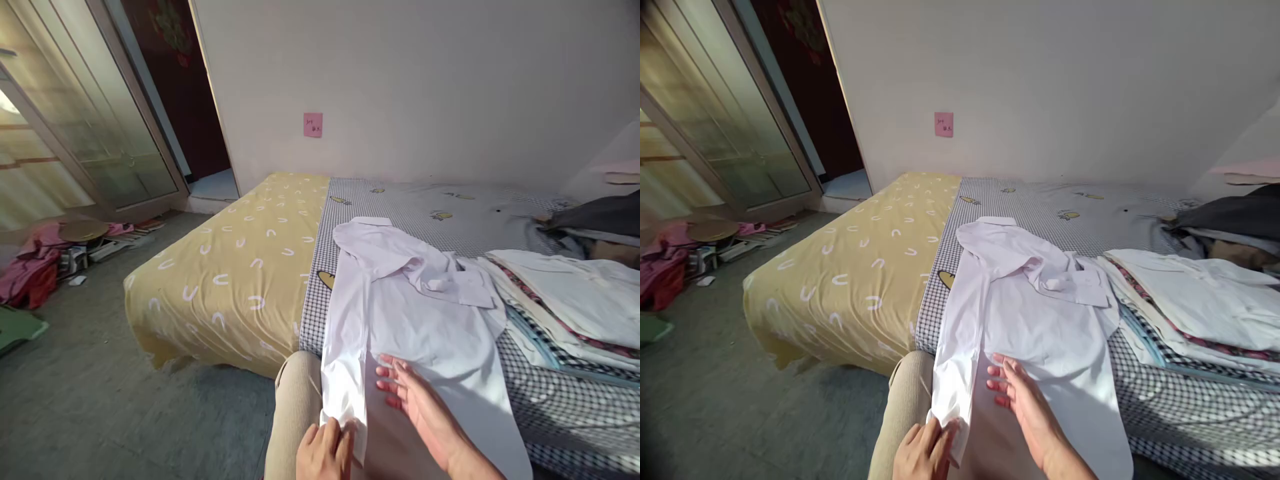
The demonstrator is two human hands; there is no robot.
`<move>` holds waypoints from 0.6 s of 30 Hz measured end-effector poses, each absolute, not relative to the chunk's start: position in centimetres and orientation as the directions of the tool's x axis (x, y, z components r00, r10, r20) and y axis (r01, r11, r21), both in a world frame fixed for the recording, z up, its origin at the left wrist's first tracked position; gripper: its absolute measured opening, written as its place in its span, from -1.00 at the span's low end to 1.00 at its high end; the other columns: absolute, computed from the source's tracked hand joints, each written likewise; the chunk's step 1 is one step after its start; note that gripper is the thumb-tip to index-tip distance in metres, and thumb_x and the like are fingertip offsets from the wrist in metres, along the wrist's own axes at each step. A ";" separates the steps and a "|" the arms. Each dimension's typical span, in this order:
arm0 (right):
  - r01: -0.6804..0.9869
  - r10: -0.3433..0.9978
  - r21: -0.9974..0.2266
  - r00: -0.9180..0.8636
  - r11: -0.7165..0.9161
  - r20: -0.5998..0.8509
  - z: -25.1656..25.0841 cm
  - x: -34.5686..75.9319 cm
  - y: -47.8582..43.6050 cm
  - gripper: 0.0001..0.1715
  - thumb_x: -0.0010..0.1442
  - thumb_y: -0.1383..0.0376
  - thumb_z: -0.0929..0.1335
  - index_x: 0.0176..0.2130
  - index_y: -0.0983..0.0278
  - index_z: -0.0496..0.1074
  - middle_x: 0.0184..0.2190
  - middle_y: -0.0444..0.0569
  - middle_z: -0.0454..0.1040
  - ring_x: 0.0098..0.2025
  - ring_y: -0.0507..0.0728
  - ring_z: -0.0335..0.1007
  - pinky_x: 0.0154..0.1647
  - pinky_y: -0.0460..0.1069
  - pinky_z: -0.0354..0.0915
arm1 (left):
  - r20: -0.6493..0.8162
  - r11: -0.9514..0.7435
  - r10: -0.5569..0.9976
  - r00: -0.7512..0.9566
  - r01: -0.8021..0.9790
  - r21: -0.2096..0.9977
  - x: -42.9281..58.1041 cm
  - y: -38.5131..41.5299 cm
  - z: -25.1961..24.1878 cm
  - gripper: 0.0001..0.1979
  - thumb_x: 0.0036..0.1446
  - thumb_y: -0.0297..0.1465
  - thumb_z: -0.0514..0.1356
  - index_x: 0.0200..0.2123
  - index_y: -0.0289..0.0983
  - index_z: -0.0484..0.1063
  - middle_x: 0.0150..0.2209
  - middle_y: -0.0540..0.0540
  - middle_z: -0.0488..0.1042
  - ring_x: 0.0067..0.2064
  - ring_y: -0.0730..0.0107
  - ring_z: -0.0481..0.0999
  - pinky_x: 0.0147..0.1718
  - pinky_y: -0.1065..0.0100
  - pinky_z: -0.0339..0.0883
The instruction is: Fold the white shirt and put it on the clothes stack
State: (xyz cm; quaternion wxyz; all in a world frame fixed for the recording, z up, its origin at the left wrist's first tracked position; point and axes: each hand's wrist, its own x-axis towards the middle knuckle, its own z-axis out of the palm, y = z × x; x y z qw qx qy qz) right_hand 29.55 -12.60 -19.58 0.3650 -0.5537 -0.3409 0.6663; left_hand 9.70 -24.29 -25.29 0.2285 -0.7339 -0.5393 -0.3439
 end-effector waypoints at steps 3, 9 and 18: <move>-0.262 0.710 -0.660 -0.298 -0.704 -0.638 -19.5 28.3 -16.3 -0.17 0.08 -0.28 0.46 0.14 0.14 0.53 0.05 0.07 0.62 0.07 0.32 0.54 0.03 0.15 0.43 | 0.718 -0.280 0.683 0.133 0.956 0.089 10.2 -24.7 -24.6 -0.64 0.36 -0.51 -0.08 -0.04 -0.27 0.50 -0.38 -0.07 0.52 -0.50 0.43 0.49 -0.46 0.34 0.28; -0.348 0.624 -0.522 -0.517 -0.778 -0.585 -18.1 25.6 -17.1 -0.38 -0.01 0.01 0.59 -0.01 0.20 0.56 -0.16 0.07 0.68 -0.07 0.35 0.58 -0.04 0.18 0.43 | 0.718 -0.359 0.684 0.127 0.916 0.180 11.4 -24.4 -21.8 -0.63 0.44 -0.48 -0.16 -0.07 -0.26 0.45 -0.47 0.01 0.46 -0.55 0.44 0.43 -0.53 0.35 0.21; -0.444 0.760 -0.636 -0.196 -0.632 -0.619 -16.8 25.8 -16.2 -0.47 -0.23 0.22 0.69 -0.24 0.22 0.56 -0.31 -0.07 0.67 -0.18 0.27 0.62 -0.12 0.12 0.51 | 0.635 -0.342 0.749 -0.191 0.709 0.617 11.7 -28.0 -23.6 -0.82 0.46 -0.27 -0.03 -0.24 -0.15 0.23 -0.40 0.04 0.45 -0.43 0.47 0.49 -0.42 0.42 0.38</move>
